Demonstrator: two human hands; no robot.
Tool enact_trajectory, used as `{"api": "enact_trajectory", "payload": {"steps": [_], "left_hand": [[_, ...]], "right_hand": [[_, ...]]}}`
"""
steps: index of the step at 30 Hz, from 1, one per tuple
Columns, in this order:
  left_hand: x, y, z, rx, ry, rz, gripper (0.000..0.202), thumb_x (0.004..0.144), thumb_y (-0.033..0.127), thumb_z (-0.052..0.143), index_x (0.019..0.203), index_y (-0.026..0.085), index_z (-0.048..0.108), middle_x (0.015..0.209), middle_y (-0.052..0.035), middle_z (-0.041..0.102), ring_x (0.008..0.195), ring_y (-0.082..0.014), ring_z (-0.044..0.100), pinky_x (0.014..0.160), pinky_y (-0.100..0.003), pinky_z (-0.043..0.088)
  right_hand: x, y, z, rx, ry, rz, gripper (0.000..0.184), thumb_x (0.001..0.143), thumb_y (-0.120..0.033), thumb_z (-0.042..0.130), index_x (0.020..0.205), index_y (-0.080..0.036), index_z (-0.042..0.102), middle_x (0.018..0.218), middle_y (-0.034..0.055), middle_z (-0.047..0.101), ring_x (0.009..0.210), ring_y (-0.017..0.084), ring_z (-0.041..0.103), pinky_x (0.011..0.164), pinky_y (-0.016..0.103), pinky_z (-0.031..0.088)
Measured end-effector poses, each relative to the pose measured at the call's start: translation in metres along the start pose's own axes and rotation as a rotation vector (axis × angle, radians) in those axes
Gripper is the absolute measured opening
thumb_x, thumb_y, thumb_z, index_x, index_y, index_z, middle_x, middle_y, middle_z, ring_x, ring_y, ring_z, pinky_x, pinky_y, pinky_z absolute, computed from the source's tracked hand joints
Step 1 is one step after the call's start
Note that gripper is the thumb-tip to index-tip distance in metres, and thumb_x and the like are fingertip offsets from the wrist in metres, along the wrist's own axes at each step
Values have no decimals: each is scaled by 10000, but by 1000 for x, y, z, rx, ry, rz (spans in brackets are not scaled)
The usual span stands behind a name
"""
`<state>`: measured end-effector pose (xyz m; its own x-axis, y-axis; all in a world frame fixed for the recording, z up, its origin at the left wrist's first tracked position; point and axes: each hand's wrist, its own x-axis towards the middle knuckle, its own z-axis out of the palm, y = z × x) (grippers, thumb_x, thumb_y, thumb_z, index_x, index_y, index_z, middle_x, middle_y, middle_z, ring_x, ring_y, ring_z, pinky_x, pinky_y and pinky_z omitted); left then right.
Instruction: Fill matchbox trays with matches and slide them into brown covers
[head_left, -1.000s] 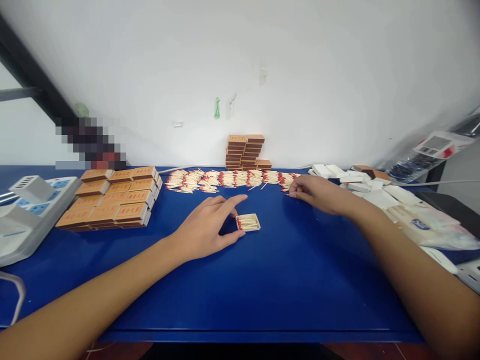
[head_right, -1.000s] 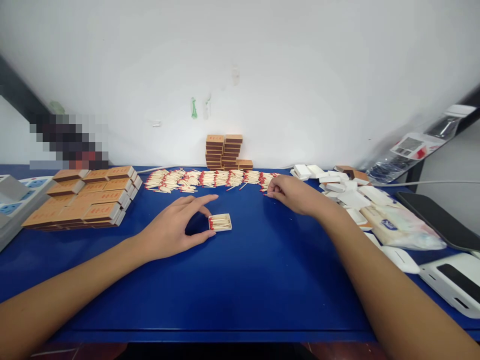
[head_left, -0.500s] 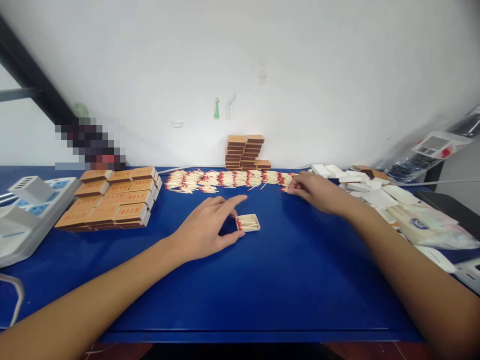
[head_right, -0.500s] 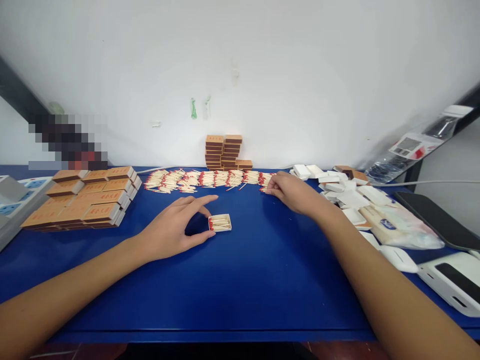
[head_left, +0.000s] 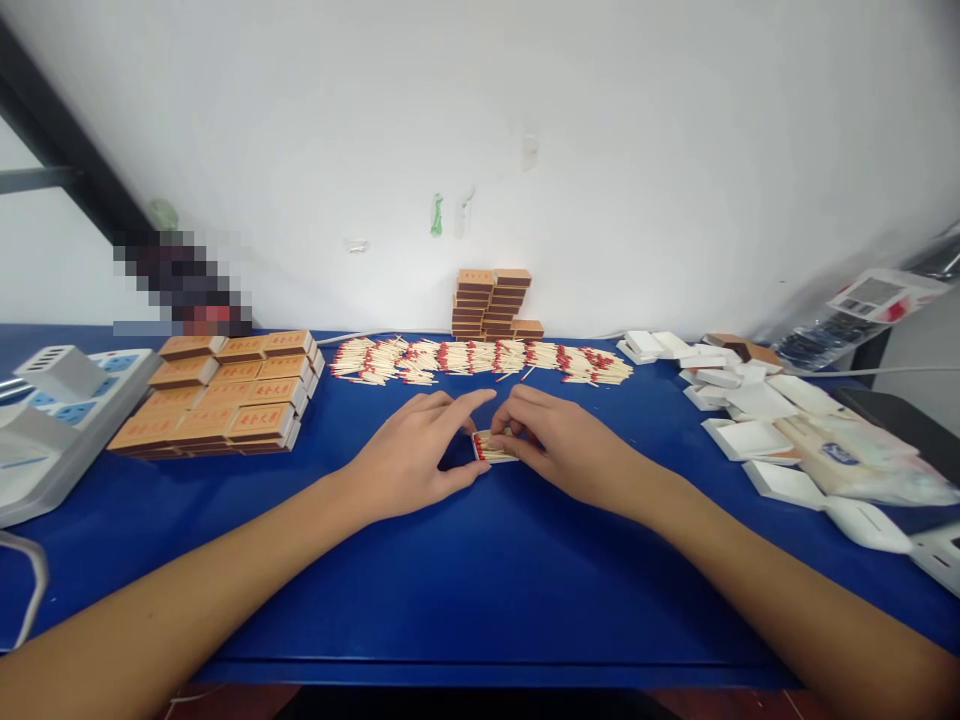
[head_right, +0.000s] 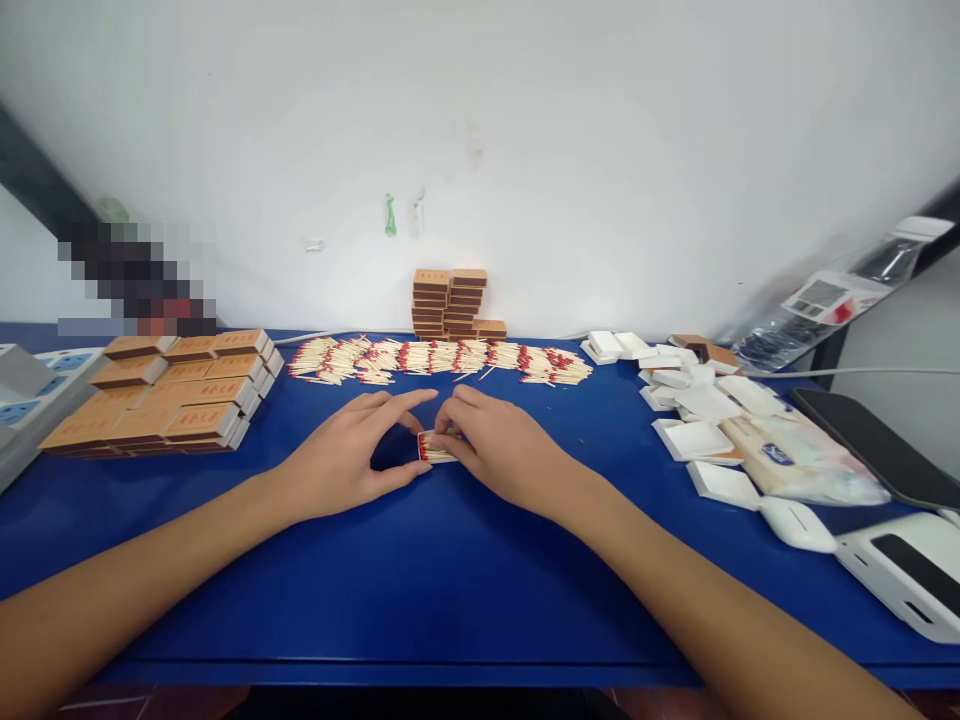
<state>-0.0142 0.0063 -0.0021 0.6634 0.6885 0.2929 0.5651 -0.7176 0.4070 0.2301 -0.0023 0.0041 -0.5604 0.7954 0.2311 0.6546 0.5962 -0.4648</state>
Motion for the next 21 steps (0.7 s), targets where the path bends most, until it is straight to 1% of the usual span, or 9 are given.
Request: {"api": "enact_trajectory", "payload": {"steps": [2,5,8,10,11,13,15,18,21], "left_hand": [[0,0,0,3,1,12,721,959,338,773,1582,282,413,1180,-36,760,1189,-287,645,1077,-483,518],[0,0,0,11,-2,27,728,968,333,771,1588,271,394,1173,-24,761,1165,-277,645,1091,-478,508],[0,1,0,10,-13,11,731,973,331,766,1596,282,388,1178,-25,761,1177,-281,644,1085,-477,512],[0,1,0,9,-24,-14,731,972,348,766,1598,297,394,1189,-30,759,1200,-292,642,1076,-485,517],[0,1,0,7,-27,-25,731,971,356,766,1599,303,397,1194,-32,759,1210,-296,641,1077,-492,517],[-1,1,0,4,-28,-36,730,973,368,761,1604,308,398,1197,-34,760,1229,-300,640,1087,-503,513],[-1,1,0,2,-30,-40,730,976,376,754,1608,307,395,1202,-36,761,1247,-302,637,1099,-511,508],[0,1,1,-1,-40,-45,727,981,381,748,1610,304,392,1213,-35,761,1266,-306,629,1121,-521,494],[1,1,1,0,-46,-43,727,982,381,750,1609,302,391,1216,-31,758,1262,-304,625,1142,-532,476]], "right_hand": [[0,5,-3,-15,22,-3,103,1061,-262,579,995,-236,655,977,45,646,812,192,621,718,325,467],[2,26,-12,-81,107,10,107,1058,-270,575,1009,-232,661,936,51,642,818,212,616,747,344,477],[4,57,-18,-207,173,47,185,1062,-263,528,1169,-216,672,1018,96,653,891,255,631,813,399,503],[6,76,-18,-277,178,82,284,1060,-264,503,1293,-213,657,1087,124,640,930,279,639,847,436,519],[7,83,-17,-299,174,98,309,1059,-270,497,1318,-217,656,1100,129,633,940,285,641,860,449,525],[9,93,-15,-312,170,119,295,1056,-280,499,1287,-227,674,1096,127,628,947,288,643,878,459,531],[12,94,-14,-294,179,121,226,1049,-274,511,1175,-230,694,1065,117,630,945,284,641,880,449,527],[18,87,-11,-245,185,86,144,1038,-250,535,1009,-224,674,1002,104,627,933,275,624,852,417,509],[24,77,-6,-204,165,41,149,1043,-216,514,979,-218,649,1010,104,631,953,267,611,850,395,494]]}}
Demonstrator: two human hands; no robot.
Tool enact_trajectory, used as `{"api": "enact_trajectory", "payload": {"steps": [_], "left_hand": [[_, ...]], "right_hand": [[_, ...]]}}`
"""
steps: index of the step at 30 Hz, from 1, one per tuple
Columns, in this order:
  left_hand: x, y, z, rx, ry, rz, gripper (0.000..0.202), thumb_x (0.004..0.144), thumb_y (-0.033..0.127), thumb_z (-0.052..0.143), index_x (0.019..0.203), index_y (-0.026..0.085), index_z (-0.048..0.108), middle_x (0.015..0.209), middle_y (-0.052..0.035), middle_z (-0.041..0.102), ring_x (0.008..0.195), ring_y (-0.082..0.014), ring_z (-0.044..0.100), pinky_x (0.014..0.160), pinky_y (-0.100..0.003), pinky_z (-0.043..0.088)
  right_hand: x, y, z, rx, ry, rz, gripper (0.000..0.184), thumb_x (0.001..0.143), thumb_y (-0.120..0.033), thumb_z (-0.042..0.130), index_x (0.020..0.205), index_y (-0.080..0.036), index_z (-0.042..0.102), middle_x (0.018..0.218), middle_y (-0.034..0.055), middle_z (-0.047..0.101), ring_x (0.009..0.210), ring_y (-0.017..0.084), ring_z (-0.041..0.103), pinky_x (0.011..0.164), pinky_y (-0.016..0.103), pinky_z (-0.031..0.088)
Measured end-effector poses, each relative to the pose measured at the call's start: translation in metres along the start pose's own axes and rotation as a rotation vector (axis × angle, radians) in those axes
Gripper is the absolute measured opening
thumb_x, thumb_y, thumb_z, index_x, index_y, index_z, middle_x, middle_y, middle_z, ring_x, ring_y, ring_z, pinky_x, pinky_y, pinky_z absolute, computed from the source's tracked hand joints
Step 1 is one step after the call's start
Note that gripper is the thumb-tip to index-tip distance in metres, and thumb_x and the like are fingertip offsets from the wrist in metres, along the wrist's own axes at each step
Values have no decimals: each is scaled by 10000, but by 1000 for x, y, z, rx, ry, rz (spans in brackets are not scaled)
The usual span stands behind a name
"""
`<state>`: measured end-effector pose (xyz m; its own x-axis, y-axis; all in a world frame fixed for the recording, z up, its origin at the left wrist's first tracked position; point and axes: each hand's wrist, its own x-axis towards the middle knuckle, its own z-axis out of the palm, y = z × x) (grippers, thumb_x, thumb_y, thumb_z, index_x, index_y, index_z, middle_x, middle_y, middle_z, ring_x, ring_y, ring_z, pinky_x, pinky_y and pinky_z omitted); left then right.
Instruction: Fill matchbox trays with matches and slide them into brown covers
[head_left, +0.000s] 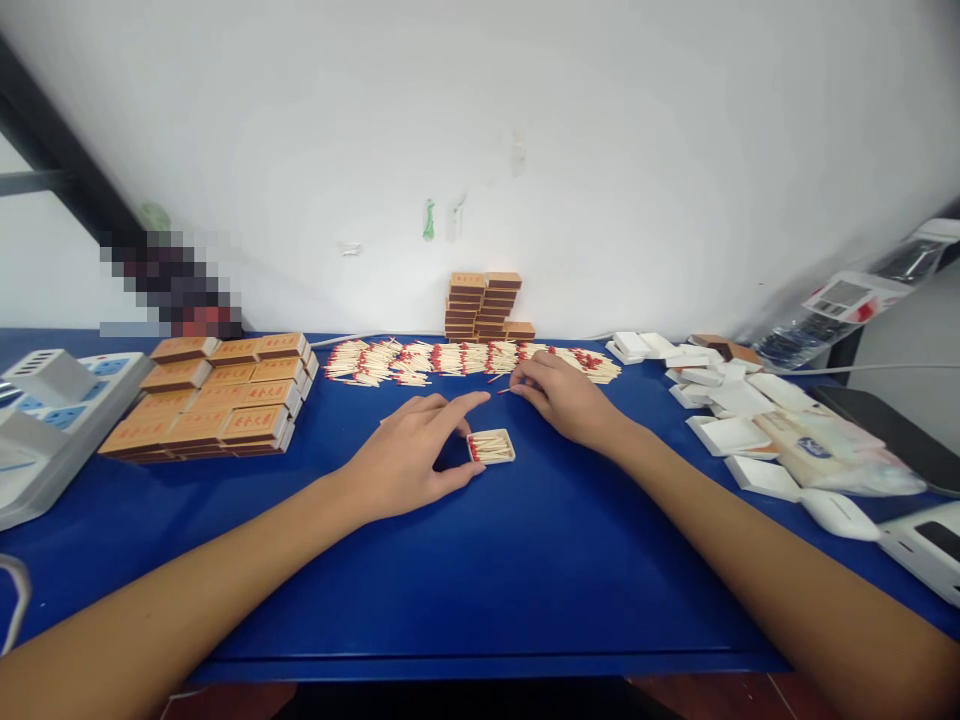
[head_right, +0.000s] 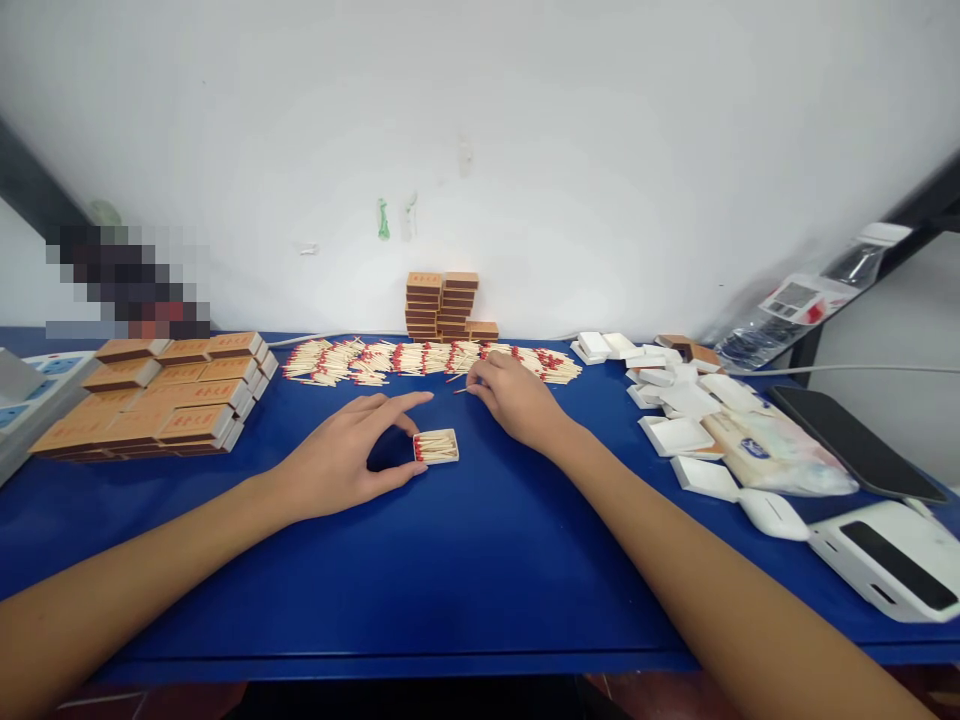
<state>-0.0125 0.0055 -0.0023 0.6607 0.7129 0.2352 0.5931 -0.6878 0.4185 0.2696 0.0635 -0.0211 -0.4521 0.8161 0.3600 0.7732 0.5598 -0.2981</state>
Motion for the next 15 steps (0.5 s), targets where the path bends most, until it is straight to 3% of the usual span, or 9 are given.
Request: {"api": "enact_trajectory", "payload": {"steps": [7,15], "left_hand": [[-1,0,1,2,19,22,725,980,372,751,1607,299,394,1198,-39,759,1245,-309,626,1114,-519,494],[-1,1,0,-2,14,8,739,975,368,757,1614,323,389,1199,-23,756,1217,-295,643,1143,-535,466]], "right_hand": [[6,-7,9,-2,17,-7,210,1060,-229,507,1199,-220,665,1097,124,632,1046,292,612,928,435,500],[4,-5,5,57,-11,-22,107,1040,-214,547,945,-226,594,988,93,631,945,259,603,842,389,494]]}}
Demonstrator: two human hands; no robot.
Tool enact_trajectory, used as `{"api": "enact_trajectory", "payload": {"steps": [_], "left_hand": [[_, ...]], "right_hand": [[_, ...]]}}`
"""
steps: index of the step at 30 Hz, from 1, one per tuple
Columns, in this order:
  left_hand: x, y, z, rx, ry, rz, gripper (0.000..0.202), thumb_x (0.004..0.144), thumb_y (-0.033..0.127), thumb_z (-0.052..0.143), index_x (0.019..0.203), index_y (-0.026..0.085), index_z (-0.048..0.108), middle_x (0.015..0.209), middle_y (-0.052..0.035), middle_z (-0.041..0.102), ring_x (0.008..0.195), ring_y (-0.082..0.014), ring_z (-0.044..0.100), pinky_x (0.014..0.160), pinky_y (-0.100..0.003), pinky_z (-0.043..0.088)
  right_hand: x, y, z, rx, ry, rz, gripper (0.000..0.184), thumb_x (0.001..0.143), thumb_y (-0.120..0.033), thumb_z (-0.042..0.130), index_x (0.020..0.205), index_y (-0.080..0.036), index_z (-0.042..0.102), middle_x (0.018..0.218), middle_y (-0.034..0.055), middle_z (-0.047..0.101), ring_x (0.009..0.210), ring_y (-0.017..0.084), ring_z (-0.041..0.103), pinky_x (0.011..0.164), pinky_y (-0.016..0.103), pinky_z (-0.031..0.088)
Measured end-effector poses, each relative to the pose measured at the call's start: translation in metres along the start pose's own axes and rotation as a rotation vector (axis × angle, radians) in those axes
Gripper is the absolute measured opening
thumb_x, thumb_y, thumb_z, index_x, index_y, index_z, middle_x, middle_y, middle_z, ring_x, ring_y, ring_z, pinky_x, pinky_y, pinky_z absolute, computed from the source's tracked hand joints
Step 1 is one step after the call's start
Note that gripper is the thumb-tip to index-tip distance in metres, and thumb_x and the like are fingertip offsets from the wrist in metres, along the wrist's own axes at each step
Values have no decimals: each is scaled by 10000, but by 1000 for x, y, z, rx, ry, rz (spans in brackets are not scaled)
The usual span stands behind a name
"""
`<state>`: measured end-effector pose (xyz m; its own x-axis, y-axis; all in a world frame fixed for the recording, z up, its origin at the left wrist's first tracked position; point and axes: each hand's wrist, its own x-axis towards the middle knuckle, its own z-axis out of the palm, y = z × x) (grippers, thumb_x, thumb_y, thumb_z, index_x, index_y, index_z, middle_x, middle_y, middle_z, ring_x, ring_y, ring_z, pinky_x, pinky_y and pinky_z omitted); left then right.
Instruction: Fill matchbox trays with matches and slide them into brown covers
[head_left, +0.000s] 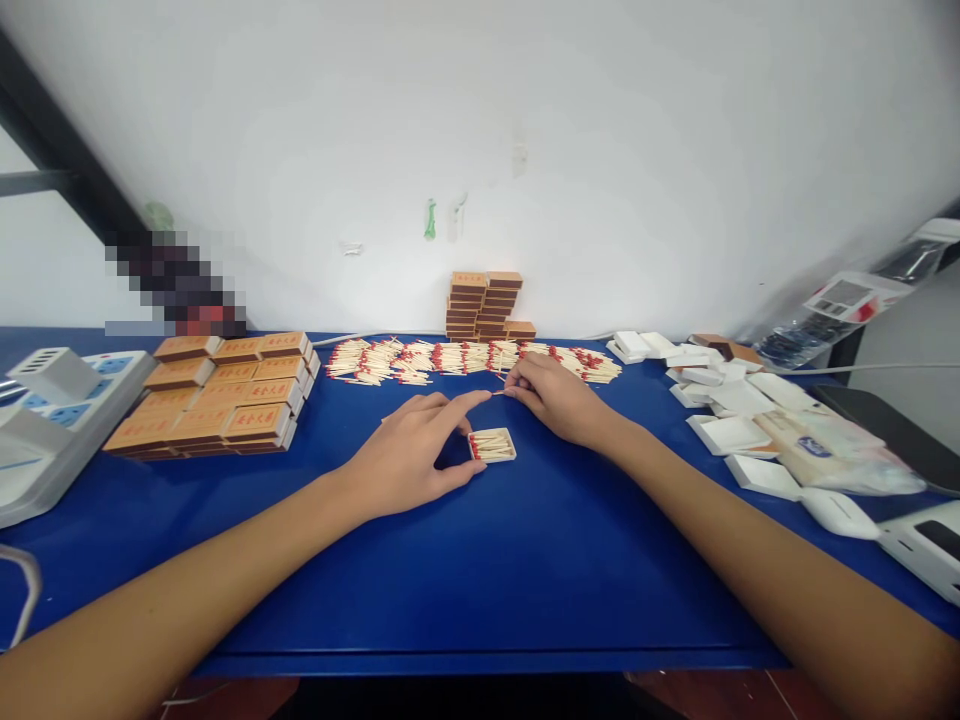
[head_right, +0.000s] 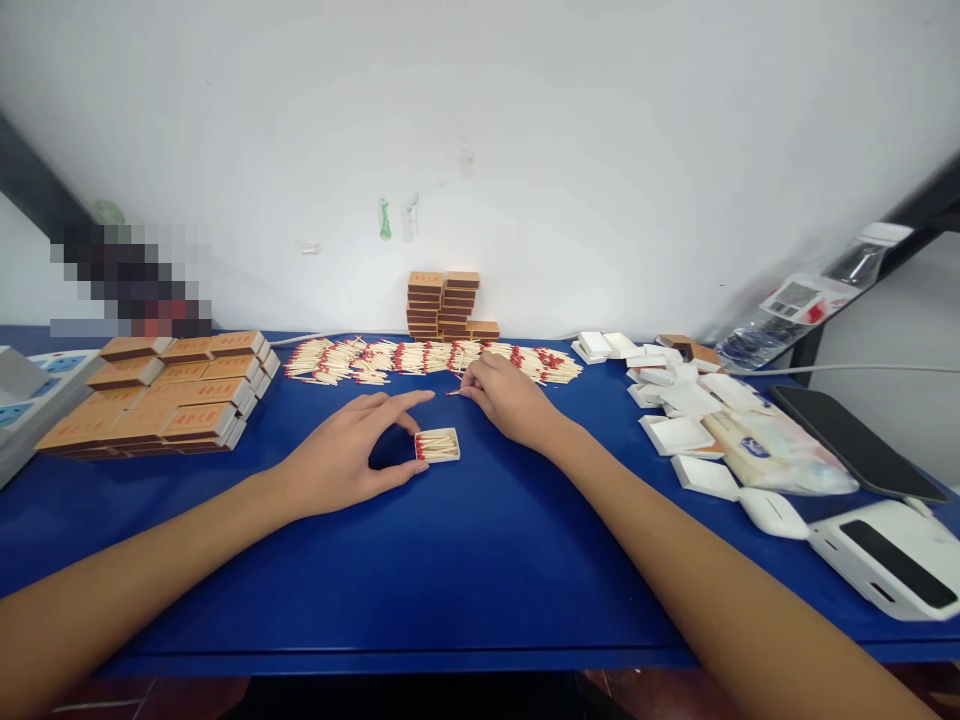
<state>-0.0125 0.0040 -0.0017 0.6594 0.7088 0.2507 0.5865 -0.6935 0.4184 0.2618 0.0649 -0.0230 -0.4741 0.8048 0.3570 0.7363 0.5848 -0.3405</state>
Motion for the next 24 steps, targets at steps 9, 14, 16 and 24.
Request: {"api": "enact_trajectory", "payload": {"steps": [9,14,16,24], "left_hand": [[0,-2,1,16,21,17,738,963,347,778,1590,275,396,1176,-21,769,1173,-283,641,1057,-467,513],[1,-3,0,28,32,40,735,956,317,788,1579,261,402,1173,-29,764,1161,-281,647,1057,-466,510],[1,-3,0,25,36,36,735,953,312,791,1576,261,405,1172,-29,762,1166,-281,647,1058,-463,511],[1,-2,1,15,9,1,755,967,356,775,1608,279,384,1197,-17,762,1220,-290,626,1113,-499,486]], "right_hand": [[-17,-42,-18,-24,3,-102,117,1083,-206,511,996,-224,589,1038,105,641,976,262,608,822,384,492],[-26,-67,-16,-59,-80,-154,139,1049,-124,521,976,-217,593,1011,91,640,947,246,620,797,361,496],[-27,-69,-15,-34,-119,-158,140,1049,-127,518,975,-215,598,1017,85,644,919,230,625,785,348,497],[-17,-29,-25,-16,97,199,184,1019,-337,607,903,-211,675,871,60,670,788,218,613,716,356,448]]}}
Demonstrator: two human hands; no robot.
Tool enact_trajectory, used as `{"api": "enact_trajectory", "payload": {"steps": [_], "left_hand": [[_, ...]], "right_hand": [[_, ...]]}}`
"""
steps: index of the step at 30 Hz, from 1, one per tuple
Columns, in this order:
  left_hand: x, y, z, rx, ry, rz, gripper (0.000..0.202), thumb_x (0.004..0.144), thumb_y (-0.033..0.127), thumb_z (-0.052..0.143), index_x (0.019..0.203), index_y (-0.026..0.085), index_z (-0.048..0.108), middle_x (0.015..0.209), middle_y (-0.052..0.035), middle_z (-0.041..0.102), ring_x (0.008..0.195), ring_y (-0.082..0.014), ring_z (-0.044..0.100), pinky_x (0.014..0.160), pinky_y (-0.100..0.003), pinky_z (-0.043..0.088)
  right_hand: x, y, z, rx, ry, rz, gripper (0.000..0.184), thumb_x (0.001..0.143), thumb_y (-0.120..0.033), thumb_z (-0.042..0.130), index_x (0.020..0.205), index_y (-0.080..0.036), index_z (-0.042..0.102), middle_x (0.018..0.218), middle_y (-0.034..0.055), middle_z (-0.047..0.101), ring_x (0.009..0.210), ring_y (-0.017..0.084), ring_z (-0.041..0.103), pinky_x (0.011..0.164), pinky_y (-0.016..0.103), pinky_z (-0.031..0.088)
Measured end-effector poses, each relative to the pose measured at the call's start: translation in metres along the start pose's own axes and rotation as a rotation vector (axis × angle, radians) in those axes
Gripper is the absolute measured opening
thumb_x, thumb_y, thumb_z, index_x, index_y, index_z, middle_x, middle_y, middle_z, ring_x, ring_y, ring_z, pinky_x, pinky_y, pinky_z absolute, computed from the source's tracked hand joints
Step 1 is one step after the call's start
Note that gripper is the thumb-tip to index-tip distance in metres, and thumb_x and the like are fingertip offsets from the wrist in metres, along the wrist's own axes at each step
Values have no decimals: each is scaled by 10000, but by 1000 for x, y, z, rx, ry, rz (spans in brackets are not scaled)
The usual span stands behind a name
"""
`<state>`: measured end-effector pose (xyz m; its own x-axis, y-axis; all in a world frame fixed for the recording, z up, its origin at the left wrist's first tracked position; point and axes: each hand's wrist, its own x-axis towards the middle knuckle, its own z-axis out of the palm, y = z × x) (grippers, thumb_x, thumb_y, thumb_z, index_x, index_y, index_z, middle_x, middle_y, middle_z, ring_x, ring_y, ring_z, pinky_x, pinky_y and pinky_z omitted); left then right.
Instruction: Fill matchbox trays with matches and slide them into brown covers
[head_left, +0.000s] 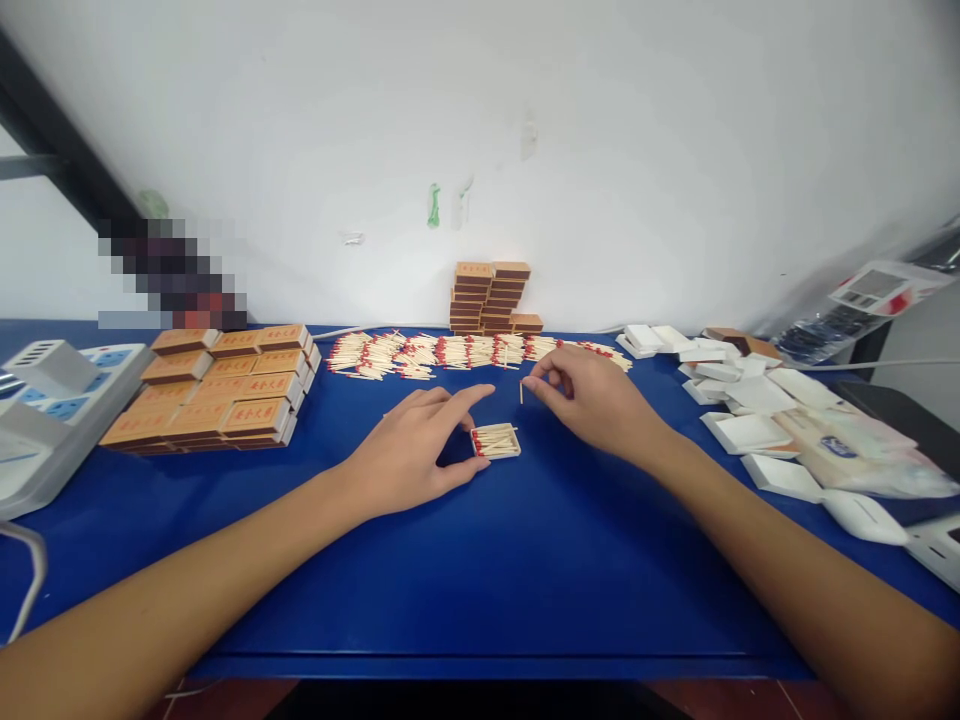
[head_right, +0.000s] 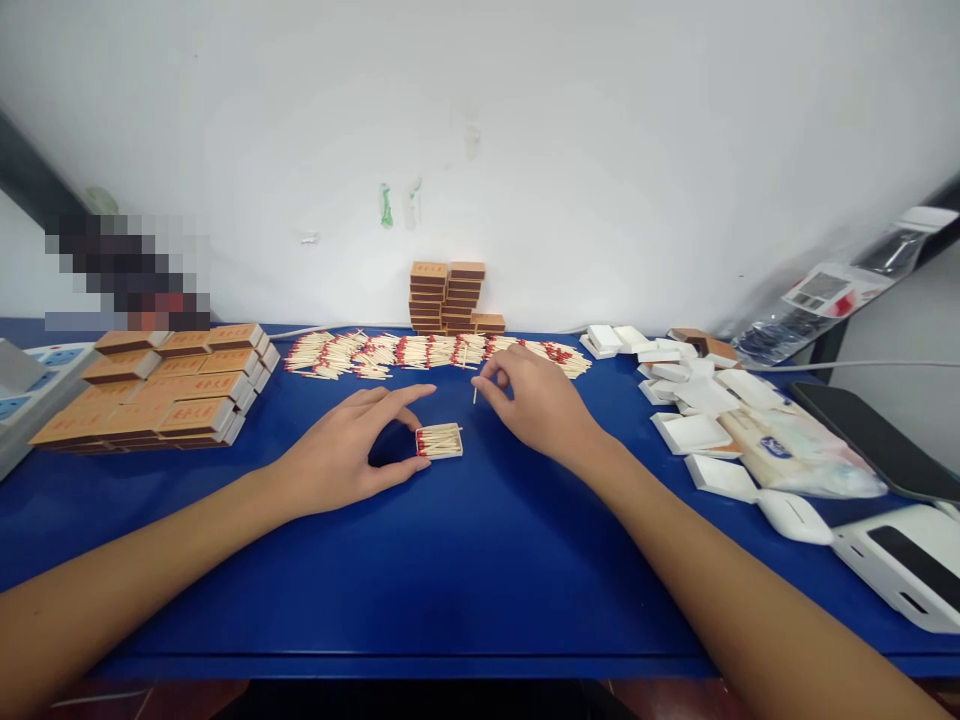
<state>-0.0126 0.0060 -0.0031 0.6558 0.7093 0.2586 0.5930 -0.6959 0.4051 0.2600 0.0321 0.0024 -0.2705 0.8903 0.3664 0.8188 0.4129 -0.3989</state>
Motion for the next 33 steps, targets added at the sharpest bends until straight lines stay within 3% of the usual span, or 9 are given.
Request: {"api": "enact_trajectory", "payload": {"steps": [3,5,9,12,14,18,21,33], "left_hand": [[-1,1,0,-3,-18,-29,749,971,373,767,1614,302,389,1217,-16,756,1242,-297,617,1136,-526,471],[-1,1,-1,-4,-21,-34,744,976,384,760,1616,306,389,1221,-21,755,1250,-299,615,1135,-525,474],[0,0,-1,-3,-6,-7,755,973,373,764,1618,279,383,1215,-29,758,1235,-289,622,1112,-496,497],[-1,0,-1,-9,-2,3,756,971,362,767,1617,278,384,1208,-30,760,1215,-285,629,1109,-495,502],[-2,1,-2,-9,-7,-15,749,971,373,766,1614,293,390,1214,-30,759,1234,-292,622,1120,-508,494],[-3,1,-3,-10,-35,-30,745,977,386,754,1619,306,383,1223,-29,758,1267,-302,610,1133,-525,483],[-3,1,-3,-13,-40,-27,735,980,390,750,1614,304,389,1219,-26,760,1266,-298,614,1151,-532,470],[-2,2,-3,-11,-33,-17,732,979,375,747,1613,304,389,1220,-37,759,1279,-310,617,1134,-545,483]], "right_hand": [[8,6,7,-30,-10,221,309,942,-506,704,834,-217,681,857,65,705,775,229,634,676,358,441],[11,3,14,-51,-54,280,323,907,-525,739,820,-222,672,887,72,734,792,237,652,665,356,443],[14,-3,22,-13,-175,206,191,975,-353,648,831,-228,650,819,56,732,762,218,653,663,344,438],[14,8,13,19,-223,86,193,1007,-341,577,874,-221,648,877,75,738,784,220,647,699,347,451],[13,26,-2,18,-226,34,208,1014,-368,549,908,-218,648,929,92,738,806,230,646,716,353,460],[12,75,-39,-138,-70,74,240,975,-434,582,894,-222,661,945,109,728,827,259,635,729,368,449],[10,101,-56,-173,-138,104,285,942,-499,624,848,-236,686,877,86,731,784,251,625,686,349,419],[13,90,-33,-62,-201,29,286,948,-485,633,901,-217,718,864,77,698,758,231,601,689,347,432]]}}
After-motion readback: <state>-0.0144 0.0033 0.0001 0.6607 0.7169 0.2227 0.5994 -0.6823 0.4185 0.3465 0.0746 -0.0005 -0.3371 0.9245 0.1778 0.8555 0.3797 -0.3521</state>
